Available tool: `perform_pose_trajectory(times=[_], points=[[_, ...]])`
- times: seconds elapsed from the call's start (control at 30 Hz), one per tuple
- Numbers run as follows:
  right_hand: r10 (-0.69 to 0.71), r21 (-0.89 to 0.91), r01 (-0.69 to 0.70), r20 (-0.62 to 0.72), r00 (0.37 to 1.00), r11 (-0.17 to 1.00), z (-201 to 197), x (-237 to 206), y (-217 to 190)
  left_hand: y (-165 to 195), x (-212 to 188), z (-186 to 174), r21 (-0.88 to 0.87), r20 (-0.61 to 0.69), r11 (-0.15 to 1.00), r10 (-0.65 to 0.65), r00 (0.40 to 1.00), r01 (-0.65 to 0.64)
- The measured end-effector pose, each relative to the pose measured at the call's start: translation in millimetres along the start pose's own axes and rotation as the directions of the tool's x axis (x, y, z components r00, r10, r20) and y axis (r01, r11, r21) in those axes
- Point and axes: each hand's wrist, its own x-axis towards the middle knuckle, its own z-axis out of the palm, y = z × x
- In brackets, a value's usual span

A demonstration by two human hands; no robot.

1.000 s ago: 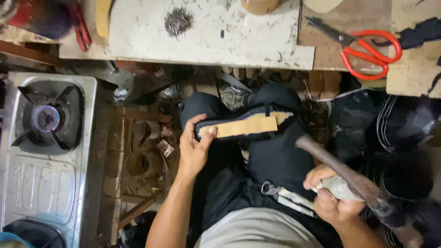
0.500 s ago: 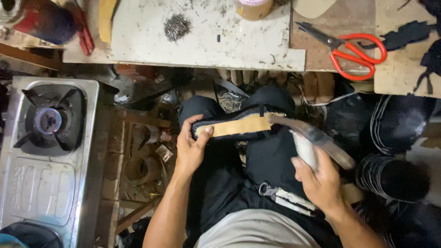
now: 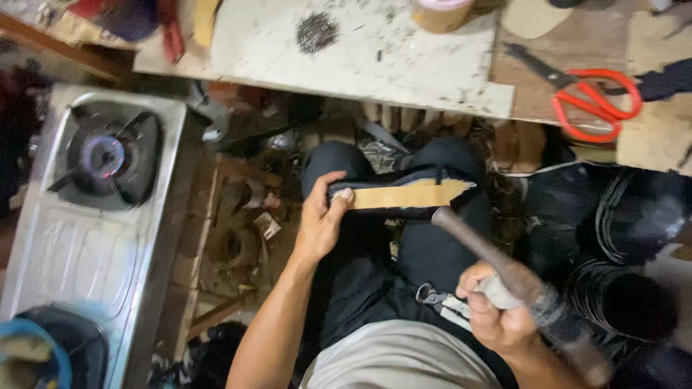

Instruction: The person sits on the floor and holds a wooden shoe last with a black fabric upper. They heat the last over a gas burner flame, then pull and press the fabric over the last, using pliers to grip and tuck the material and a hammer to set it in place, working around the shoe.

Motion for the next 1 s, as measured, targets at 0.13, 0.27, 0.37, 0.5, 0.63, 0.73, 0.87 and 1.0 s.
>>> perform_pose_trajectory(times=[0.13,0.27,0.37,0.5,0.63,0.73,0.87,1.0], points=[[0.116,-0.403,-0.030,0.191,0.975,0.915,47,42,5,1,5,-18,0.000,0.032,0.998,0.061,0.998,-0.061],[0.075,-0.327,0.022,0.280,0.957,0.945,55,49,-1,-4,9,-36,-0.033,0.037,0.992,0.124,0.992,-0.123],[-0.364,-0.311,0.412,0.203,0.909,0.856,66,46,1,-8,11,-45,-0.094,0.051,0.982,0.167,0.985,-0.162],[0.057,-0.433,0.094,0.324,0.944,0.896,89,71,13,-4,4,-49,-0.233,0.068,0.969,0.102,0.992,-0.083],[0.186,-0.589,-0.083,0.116,0.976,0.804,73,120,-1,12,-5,-46,-0.008,0.014,1.000,0.029,0.999,-0.029],[-0.119,-0.684,0.145,0.085,0.989,0.715,54,174,-11,19,-12,-40,-0.004,-0.019,1.000,-0.022,1.000,0.022],[-0.020,-0.850,0.179,0.195,0.981,0.495,37,219,-5,8,-13,-31,-0.109,-0.008,0.992,-0.070,0.997,0.069],[-0.104,-0.844,0.303,0.288,0.952,0.443,22,223,6,-12,-11,-21,-0.346,0.004,0.925,-0.164,0.987,0.155]])
